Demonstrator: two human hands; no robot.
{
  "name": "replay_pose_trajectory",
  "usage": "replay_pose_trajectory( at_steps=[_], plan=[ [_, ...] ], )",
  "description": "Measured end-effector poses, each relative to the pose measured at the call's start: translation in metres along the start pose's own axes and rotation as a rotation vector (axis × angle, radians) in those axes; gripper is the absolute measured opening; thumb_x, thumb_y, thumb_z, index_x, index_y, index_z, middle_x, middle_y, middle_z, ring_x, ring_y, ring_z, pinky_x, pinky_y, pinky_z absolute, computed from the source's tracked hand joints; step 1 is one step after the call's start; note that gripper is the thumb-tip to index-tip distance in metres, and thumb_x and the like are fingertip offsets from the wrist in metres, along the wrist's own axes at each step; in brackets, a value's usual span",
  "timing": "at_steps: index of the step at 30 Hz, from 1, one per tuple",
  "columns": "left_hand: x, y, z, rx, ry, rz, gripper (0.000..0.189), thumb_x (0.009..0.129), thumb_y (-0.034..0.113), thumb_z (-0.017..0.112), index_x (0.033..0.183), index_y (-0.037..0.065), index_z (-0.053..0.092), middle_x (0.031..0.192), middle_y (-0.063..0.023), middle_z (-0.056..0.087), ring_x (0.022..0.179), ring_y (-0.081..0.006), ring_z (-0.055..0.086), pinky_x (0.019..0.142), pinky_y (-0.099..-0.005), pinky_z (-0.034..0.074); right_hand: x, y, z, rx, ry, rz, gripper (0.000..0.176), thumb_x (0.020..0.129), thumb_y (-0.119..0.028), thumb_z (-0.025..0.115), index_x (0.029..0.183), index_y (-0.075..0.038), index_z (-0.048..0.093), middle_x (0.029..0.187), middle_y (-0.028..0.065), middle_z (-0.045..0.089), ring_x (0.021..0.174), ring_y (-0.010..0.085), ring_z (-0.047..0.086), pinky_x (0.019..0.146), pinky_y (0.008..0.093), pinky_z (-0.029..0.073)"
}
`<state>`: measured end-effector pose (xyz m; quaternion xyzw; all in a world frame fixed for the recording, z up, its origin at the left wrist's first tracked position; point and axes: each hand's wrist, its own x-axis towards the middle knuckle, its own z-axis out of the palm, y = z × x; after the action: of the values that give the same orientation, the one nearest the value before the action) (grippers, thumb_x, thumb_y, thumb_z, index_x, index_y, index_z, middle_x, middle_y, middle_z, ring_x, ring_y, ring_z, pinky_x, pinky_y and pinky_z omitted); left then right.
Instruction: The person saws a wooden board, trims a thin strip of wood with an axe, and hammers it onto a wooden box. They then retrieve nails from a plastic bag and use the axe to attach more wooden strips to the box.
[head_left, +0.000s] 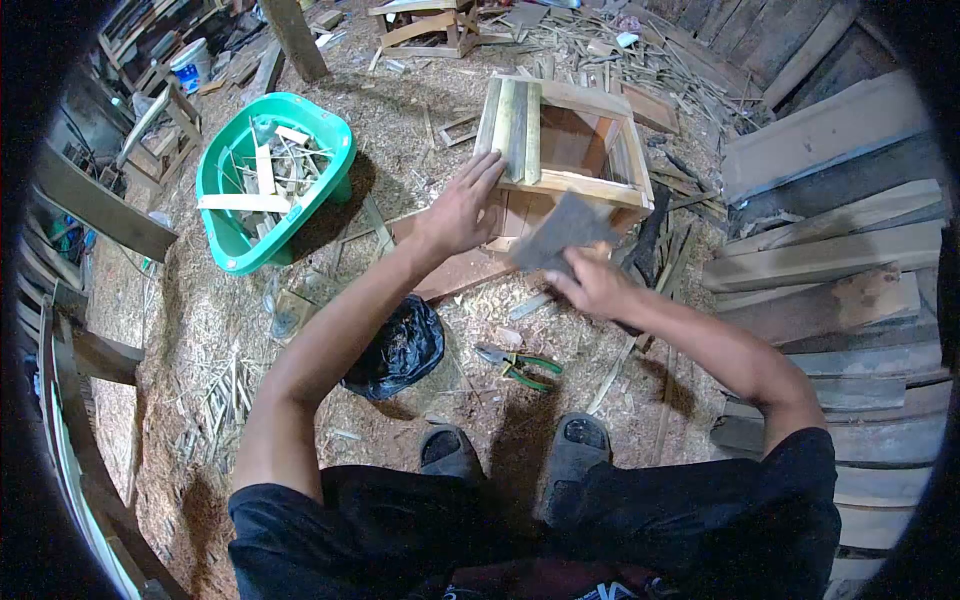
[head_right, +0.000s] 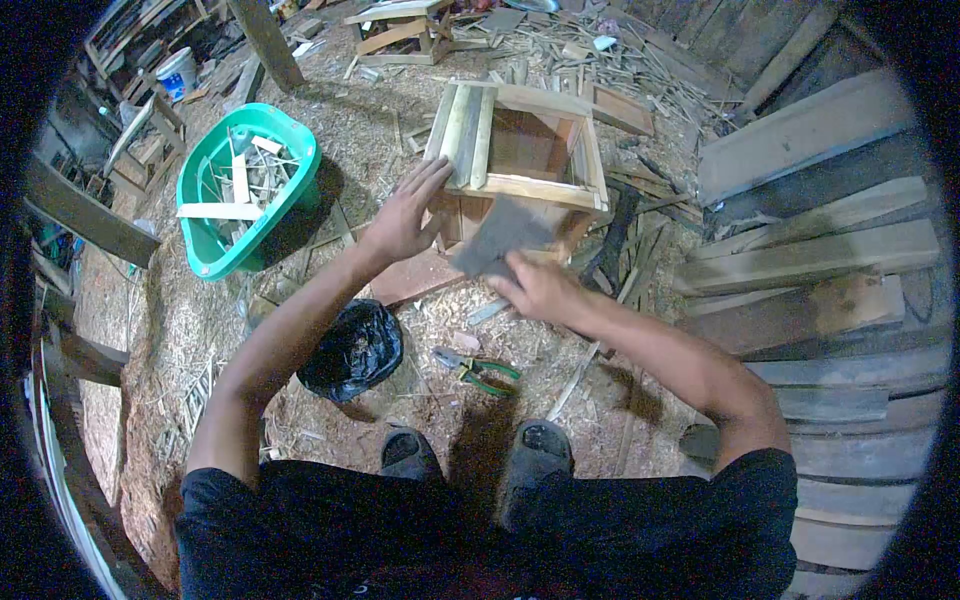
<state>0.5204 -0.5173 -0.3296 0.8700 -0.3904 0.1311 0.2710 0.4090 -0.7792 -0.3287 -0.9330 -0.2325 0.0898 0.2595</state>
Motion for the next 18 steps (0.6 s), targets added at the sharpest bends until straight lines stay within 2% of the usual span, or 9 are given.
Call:
replay_pose_trajectory(
  at_steps=[5, 8, 11, 12, 14, 15, 16, 17, 18],
  plan=[
    [-0.029, 0.011, -0.006, 0.058, -0.005, 0.018, 0.077, 0.083, 0.013, 0.059, 0.152, 0.003, 0.026, 0.157, -0.0199, 0.027, 0.146, -0.0376, 0.025, 0.119, -0.0488, 0.023, -0.012, 0.069, 0.077, -0.156, -0.422, -0.178, 0.047, 0.098, -0.045, 0.052, 0.111, 0.000, 0.050, 0.094, 0.0273, 0.064, 0.085, 0.0462, 0.064, 0.076, 0.0512, 0.052],
    [-0.033, 0.009, -0.008, 0.111, -0.018, 0.000, 0.076, 0.086, 0.017, 0.057, 0.153, 0.006, 0.023, 0.157, -0.0189, 0.026, 0.146, -0.0359, 0.025, 0.119, -0.0520, 0.020, -0.018, 0.045, 0.061, -0.294, -0.563, -0.167, 0.033, 0.095, -0.033, 0.056, 0.103, -0.001, 0.056, 0.087, 0.0227, 0.065, 0.082, 0.0434, 0.065, 0.074, 0.0530, 0.052],
    [-0.037, 0.002, 0.002, 0.088, 0.067, -0.065, 0.079, 0.087, 0.018, 0.058, 0.154, 0.003, 0.018, 0.157, -0.0205, 0.026, 0.147, -0.0349, 0.024, 0.119, -0.0535, 0.016, -0.007, 0.056, 0.061, -0.183, -0.229, -0.257, 0.022, 0.094, -0.024, 0.055, 0.093, -0.002, 0.057, 0.086, 0.0204, 0.064, 0.082, 0.0397, 0.065, 0.074, 0.0505, 0.052],
    [-0.039, 0.000, 0.004, 0.077, 0.124, -0.094, 0.080, 0.087, 0.018, 0.059, 0.154, 0.002, 0.017, 0.157, -0.0211, 0.026, 0.147, -0.0350, 0.024, 0.120, -0.0533, 0.015, -0.001, 0.040, 0.033, -0.290, -0.065, -0.453, 0.018, 0.093, -0.019, 0.054, 0.087, -0.003, 0.058, 0.088, 0.0192, 0.064, 0.083, 0.0369, 0.064, 0.074, 0.0465, 0.053],
    [-0.044, -0.006, 0.011, 0.063, 0.186, -0.194, 0.079, 0.089, 0.020, 0.061, 0.152, -0.003, 0.019, 0.155, -0.0244, 0.029, 0.144, -0.0379, 0.028, 0.119, -0.0502, 0.020, 0.014, 0.007, -0.019, -0.291, 0.090, -0.462, 0.017, 0.092, -0.018, 0.056, 0.088, -0.003, 0.060, 0.089, 0.0176, 0.064, 0.083, 0.0349, 0.063, 0.074, 0.0436, 0.053],
    [-0.042, -0.006, 0.015, -0.051, 0.221, -0.279, 0.078, 0.090, 0.022, 0.061, 0.151, -0.003, 0.020, 0.154, -0.0248, 0.031, 0.143, -0.0390, 0.030, 0.118, -0.0487, 0.022, 0.022, 0.000, -0.039, -0.321, 0.363, -0.597, 0.014, 0.090, -0.015, 0.058, 0.092, -0.002, 0.063, 0.088, 0.0158, 0.063, 0.081, 0.0337, 0.061, 0.075, 0.0441, 0.051],
    [-0.039, -0.006, 0.018, -0.165, 0.256, -0.361, 0.077, 0.090, 0.023, 0.061, 0.151, -0.003, 0.022, 0.153, -0.0252, 0.033, 0.141, -0.0401, 0.032, 0.118, -0.0473, 0.024, 0.031, -0.003, -0.064, -0.456, 0.512, -0.614, 0.016, 0.088, -0.012, 0.060, 0.098, 0.000, 0.064, 0.090, 0.0162, 0.062, 0.084, 0.0343, 0.061, 0.079, 0.0454, 0.051],
    [-0.036, -0.006, 0.021, -0.280, 0.286, -0.442, 0.076, 0.091, 0.025, 0.061, 0.150, -0.004, 0.023, 0.152, -0.0256, 0.034, 0.140, -0.0412, 0.035, 0.117, -0.0459, 0.027, 0.042, 0.003, -0.083, -0.309, 0.591, -0.551, 0.016, 0.085, -0.010, 0.061, 0.097, 0.001, 0.063, 0.095, 0.0178, 0.061, 0.091, 0.0352, 0.060, 0.082, 0.0447, 0.050],
    [-0.035, -0.005, 0.025, -0.332, 0.277, -0.503, 0.074, 0.092, 0.030, 0.061, 0.148, -0.005, 0.026, 0.148, -0.0281, 0.038, 0.136, -0.0421, 0.040, 0.112, -0.0438, 0.034, 0.050, 0.018, -0.095, -0.200, 0.575, -0.377, 0.026, 0.087, -0.020, 0.064, 0.101, 0.003, 0.062, 0.102, 0.0198, 0.060, 0.098, 0.0384, 0.058, 0.087, 0.0465, 0.048]
  ],
)
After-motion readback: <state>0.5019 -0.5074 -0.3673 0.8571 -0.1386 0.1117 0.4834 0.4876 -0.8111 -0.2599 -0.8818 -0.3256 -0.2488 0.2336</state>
